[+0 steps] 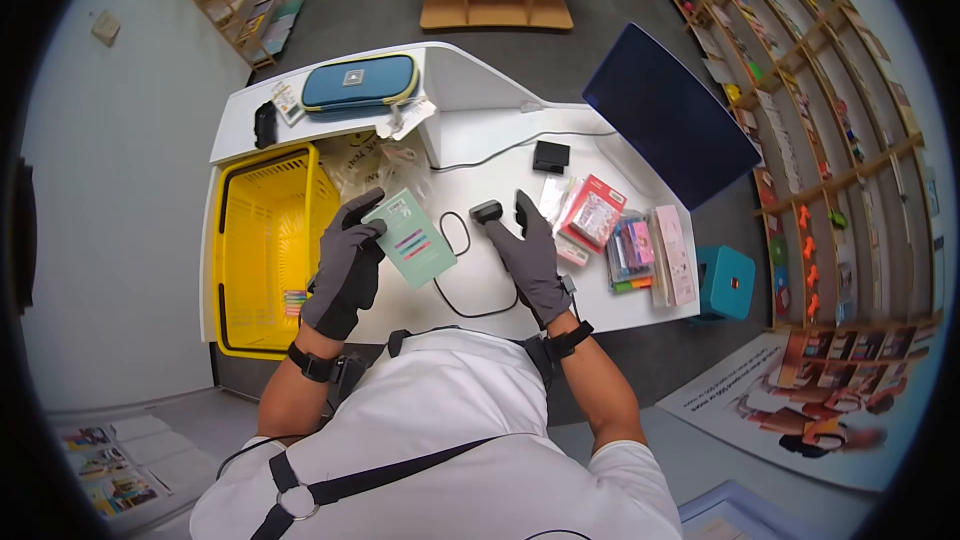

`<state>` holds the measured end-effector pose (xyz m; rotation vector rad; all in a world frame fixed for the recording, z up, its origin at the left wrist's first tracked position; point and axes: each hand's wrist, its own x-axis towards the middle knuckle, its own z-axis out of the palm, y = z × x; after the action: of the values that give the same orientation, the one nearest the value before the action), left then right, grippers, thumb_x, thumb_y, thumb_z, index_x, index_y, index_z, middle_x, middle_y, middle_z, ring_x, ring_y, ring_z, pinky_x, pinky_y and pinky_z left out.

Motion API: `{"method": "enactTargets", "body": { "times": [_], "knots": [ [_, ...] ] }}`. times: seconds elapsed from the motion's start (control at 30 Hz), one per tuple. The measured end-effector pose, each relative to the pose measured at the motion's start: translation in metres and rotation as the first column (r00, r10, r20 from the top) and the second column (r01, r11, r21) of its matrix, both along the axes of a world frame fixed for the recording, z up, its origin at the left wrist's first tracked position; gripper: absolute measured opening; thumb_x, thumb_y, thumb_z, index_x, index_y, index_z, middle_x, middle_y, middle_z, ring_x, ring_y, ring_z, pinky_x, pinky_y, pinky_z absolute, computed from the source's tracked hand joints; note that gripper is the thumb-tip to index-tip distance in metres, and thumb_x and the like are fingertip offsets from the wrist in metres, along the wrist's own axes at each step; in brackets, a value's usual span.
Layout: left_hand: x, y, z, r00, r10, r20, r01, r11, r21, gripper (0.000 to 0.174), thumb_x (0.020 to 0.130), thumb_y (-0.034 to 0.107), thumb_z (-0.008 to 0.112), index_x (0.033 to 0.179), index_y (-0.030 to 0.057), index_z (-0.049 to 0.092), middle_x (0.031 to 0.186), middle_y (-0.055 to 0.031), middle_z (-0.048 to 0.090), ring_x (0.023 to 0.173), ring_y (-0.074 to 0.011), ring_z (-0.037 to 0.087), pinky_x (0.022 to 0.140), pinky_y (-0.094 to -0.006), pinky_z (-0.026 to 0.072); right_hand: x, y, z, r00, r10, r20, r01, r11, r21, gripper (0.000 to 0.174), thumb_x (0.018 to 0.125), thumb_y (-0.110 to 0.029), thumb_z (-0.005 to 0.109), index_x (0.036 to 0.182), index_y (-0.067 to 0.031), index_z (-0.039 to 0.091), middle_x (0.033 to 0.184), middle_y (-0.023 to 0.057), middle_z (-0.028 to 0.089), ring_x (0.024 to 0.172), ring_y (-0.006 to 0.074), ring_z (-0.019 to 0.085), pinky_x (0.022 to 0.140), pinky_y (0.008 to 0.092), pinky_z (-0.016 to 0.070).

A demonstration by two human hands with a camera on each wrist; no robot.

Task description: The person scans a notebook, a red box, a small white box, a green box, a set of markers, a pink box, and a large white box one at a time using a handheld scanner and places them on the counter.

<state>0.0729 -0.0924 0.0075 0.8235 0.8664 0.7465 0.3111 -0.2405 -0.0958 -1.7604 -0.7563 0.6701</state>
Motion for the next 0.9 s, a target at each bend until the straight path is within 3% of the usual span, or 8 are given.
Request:
{"method": "enactTargets", "body": {
  "times": [0.07,0.13,0.3,0.4,0.53,0.67,0.73,0.9],
  "knots": [
    [0.006,0.003,-0.003,0.998,-0.063,0.028,0.064,0.997,-0.047,0.049,0.097,-0.008,0.056,0.146,-0.001,0.06,0.135,-0.0146,0.065,0.113,-0.0228,0.066,0.104,-0.0378,0.0549,-0.003,-0.006,0.031,0.996,0.015,-0.088,-0.006,0.995,0.105,0.085,0.091,-0.035,0.082,0.161,0.0003,0.047,0.141,0.0245,0.068,0.128,0.0315,0.067,0.109,0.0425,0.0536],
    [0.018,-0.001,-0.001,0.993,-0.112,0.047,0.115,0.99,-0.079,0.049,0.098,-0.006,0.057,0.147,-0.0009,0.059,0.135,-0.0153,0.065,0.116,-0.0243,0.065,0.108,-0.0406,0.0548,-0.01,-0.012,0.072,0.923,0.334,-0.191,-0.302,0.936,0.179,0.079,0.095,-0.024,0.077,0.162,0.0014,0.045,0.139,0.0181,0.069,0.126,0.0203,0.066,0.104,0.0345,0.0541],
    [0.039,-0.011,0.014,0.965,-0.242,0.103,0.253,0.962,-0.103,0.048,0.098,-0.007,0.057,0.145,-0.0001,0.06,0.133,-0.013,0.065,0.111,-0.0217,0.065,0.1,-0.0361,0.0566,-0.023,-0.024,0.131,0.855,0.461,-0.237,-0.479,0.878,-0.018,0.07,0.096,-0.024,0.077,0.157,0.0019,0.052,0.13,0.013,0.073,0.114,0.0169,0.07,0.099,0.0317,0.0555],
    [0.04,-0.013,0.011,0.94,-0.318,0.124,0.327,0.943,-0.061,0.046,0.1,-0.005,0.059,0.146,-0.0003,0.059,0.132,-0.0126,0.065,0.113,-0.0227,0.065,0.102,-0.0373,0.0572,-0.021,-0.031,0.105,0.845,0.412,-0.341,-0.42,0.906,0.053,0.059,0.098,-0.025,0.076,0.147,0.0033,0.062,0.119,0.0093,0.075,0.102,0.0121,0.07,0.092,0.0292,0.0563],
    [0.033,-0.017,0.003,0.94,-0.338,0.032,0.338,0.941,0.027,0.044,0.107,0.007,0.055,0.151,0.0011,0.055,0.131,-0.0159,0.066,0.119,-0.0291,0.068,0.11,-0.0442,0.0555,-0.009,-0.055,0.087,0.921,0.284,-0.266,-0.298,0.954,-0.015,0.045,0.101,-0.028,0.073,0.134,0.0023,0.071,0.111,0.01,0.077,0.098,0.0132,0.07,0.091,0.031,0.057],
    [0.006,-0.006,0.003,0.97,-0.243,0.019,0.244,0.968,-0.066,0.043,0.108,0.013,0.057,0.15,0.0021,0.057,0.125,-0.0146,0.068,0.116,-0.0284,0.069,0.11,-0.0444,0.0558,0.026,-0.09,0.05,0.937,0.08,-0.339,-0.069,0.997,0.042,0.044,0.103,-0.027,0.072,0.136,0.0022,0.069,0.107,0.0045,0.074,0.093,0.0098,0.066,0.086,0.0279,0.0554],
    [-0.009,-0.003,0.004,0.975,-0.223,0.022,0.223,0.973,-0.06,0.043,0.109,0.016,0.057,0.149,0.0023,0.058,0.123,-0.0146,0.068,0.116,-0.0285,0.069,0.109,-0.045,0.056,0.052,-0.108,0.043,0.976,-0.189,-0.111,0.175,0.977,-0.119,0.041,0.105,-0.027,0.07,0.134,0.0021,0.07,0.107,0.0044,0.074,0.091,0.0103,0.068,0.083,0.0287,0.0562],
    [-0.031,0.0,0.002,0.978,-0.207,0.034,0.209,0.976,-0.064,0.044,0.11,0.021,0.057,0.149,0.0021,0.059,0.121,-0.0139,0.069,0.118,-0.0291,0.068,0.11,-0.0459,0.0561,0.11,-0.152,0.014,0.927,-0.375,-0.034,0.374,0.927,-0.03,0.035,0.102,-0.029,0.071,0.123,-0.0001,0.073,0.097,0.0078,0.074,0.081,0.0141,0.069,0.071,0.0352,0.0565]
  ]
}}
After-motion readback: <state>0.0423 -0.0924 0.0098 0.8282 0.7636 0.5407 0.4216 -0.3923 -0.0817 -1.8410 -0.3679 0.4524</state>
